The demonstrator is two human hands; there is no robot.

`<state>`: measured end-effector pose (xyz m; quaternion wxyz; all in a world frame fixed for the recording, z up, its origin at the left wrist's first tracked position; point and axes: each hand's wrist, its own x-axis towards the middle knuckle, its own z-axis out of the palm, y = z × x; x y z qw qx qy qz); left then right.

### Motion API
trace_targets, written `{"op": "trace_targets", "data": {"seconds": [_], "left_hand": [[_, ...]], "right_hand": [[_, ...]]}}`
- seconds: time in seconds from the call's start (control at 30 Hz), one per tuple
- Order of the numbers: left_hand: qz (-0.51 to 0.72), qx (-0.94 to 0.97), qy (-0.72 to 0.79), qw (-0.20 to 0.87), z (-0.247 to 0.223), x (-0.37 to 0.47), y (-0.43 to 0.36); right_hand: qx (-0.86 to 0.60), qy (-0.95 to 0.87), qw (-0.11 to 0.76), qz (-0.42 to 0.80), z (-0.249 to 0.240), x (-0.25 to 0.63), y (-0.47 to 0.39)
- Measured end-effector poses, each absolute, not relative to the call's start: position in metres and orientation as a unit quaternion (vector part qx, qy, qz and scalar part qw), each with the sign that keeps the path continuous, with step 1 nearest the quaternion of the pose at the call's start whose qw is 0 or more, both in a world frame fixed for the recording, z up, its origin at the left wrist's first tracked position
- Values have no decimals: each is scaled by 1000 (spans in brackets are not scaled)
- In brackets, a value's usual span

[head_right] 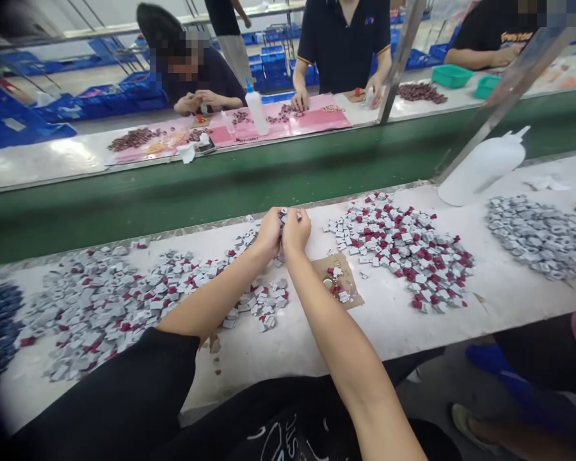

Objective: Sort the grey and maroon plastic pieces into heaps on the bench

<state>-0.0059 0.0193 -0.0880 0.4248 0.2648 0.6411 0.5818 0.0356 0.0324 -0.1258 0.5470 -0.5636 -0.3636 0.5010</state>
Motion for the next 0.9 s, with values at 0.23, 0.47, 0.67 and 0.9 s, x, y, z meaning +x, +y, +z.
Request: {"op": "trace_targets", "data": {"seconds": [0.23,0.47,0.67,0.9], "left_hand": [[472,401,685,383,-71,-22,22],[261,555,697,372,-32,-44,28],[94,708,665,217,17,-31,46],[50,930,351,95,58,100,-3]], "right_hand": [[-566,-424,515,484,-111,46,26],[-552,-430,488,522,-78,70,14],[-544,-413,530,503,-38,115,-31],[-431,-403,663,461,-27,224,-189]]}}
